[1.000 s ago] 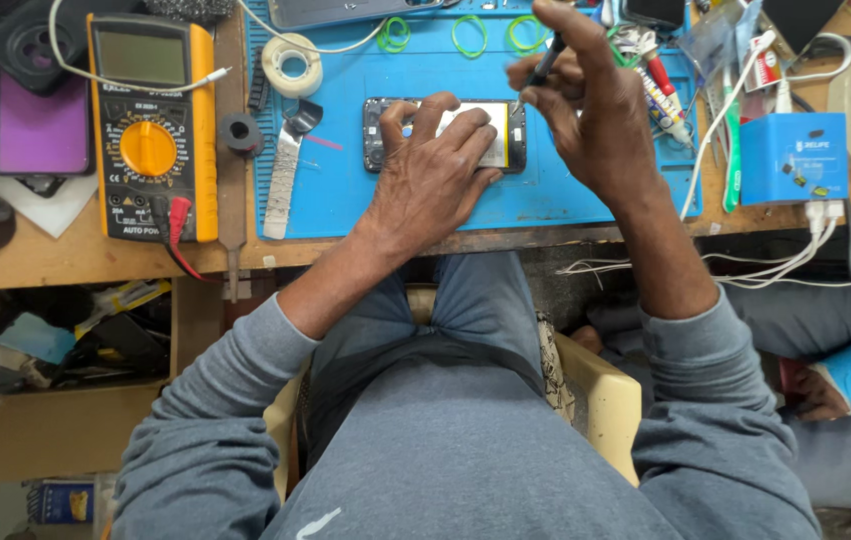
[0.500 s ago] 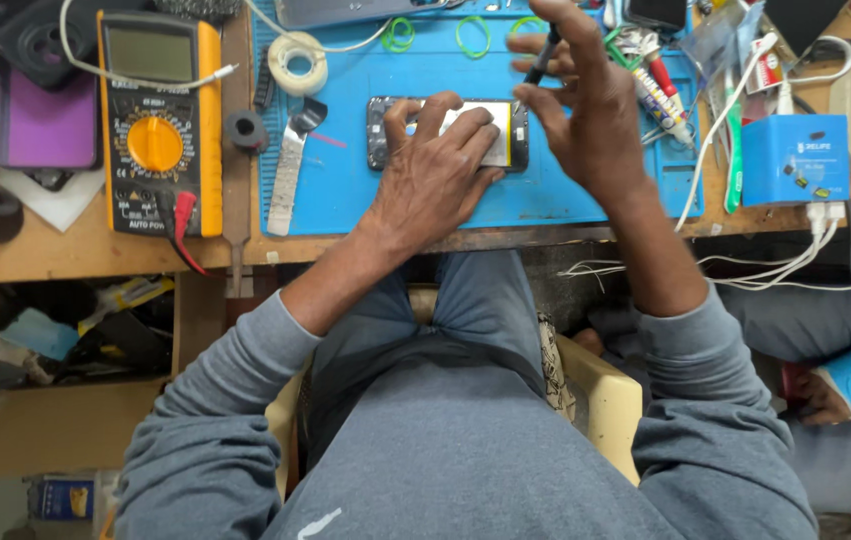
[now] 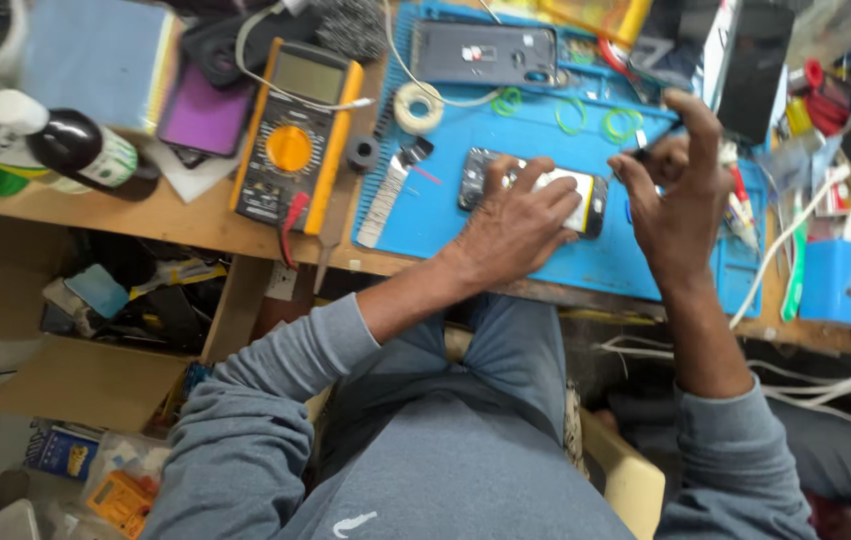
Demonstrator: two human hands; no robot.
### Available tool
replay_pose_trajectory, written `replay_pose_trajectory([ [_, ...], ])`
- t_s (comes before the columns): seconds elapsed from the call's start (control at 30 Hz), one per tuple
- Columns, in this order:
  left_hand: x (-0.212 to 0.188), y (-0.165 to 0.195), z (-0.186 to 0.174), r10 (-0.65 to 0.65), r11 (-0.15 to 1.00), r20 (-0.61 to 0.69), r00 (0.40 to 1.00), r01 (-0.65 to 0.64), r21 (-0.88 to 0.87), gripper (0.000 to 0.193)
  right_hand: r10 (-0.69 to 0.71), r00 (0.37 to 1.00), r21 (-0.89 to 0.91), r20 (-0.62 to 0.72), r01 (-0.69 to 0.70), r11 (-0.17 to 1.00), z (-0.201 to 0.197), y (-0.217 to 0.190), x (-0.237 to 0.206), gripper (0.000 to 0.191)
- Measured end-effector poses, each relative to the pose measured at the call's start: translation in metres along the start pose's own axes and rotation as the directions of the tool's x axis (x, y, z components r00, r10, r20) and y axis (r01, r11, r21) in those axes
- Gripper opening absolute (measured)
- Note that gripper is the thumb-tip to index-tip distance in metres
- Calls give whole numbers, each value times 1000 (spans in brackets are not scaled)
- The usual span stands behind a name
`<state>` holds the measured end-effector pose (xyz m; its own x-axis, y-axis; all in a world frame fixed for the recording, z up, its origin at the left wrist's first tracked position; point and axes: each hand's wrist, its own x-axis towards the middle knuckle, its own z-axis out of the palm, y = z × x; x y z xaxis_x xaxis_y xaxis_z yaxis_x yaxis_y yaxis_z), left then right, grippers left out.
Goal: The person uses a screwdriver to remove screws from a disassembled smartphone on a blue mat, then removes the back cover and inserts a SIM card into the slot before closing the device.
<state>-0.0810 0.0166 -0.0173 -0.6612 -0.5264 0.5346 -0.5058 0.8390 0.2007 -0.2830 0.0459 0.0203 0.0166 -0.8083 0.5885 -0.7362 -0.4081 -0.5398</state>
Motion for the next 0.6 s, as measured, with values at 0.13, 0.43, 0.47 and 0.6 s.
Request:
replay_pose_trajectory([
  [0.13,1,-1,3,21,1000,2,1000,-21,20,37,4,1000,50,7,-4,999,3,2,-7,71],
  [0.43,-3,-2,8,64,998,-38,997,-64,-11,39,-95,987,83,-132,107,991,4,27,-21,75],
  [0.47,-4,-2,7,72,997,-50,996,-71,8,42,-37,983,144,-180,64,988,2,24,-28,76],
  [0.6,-6,-3,5,58,995,-55,997,-62,-76,44,295,929,452,-225,-169,876,-14,6,-75,86],
])
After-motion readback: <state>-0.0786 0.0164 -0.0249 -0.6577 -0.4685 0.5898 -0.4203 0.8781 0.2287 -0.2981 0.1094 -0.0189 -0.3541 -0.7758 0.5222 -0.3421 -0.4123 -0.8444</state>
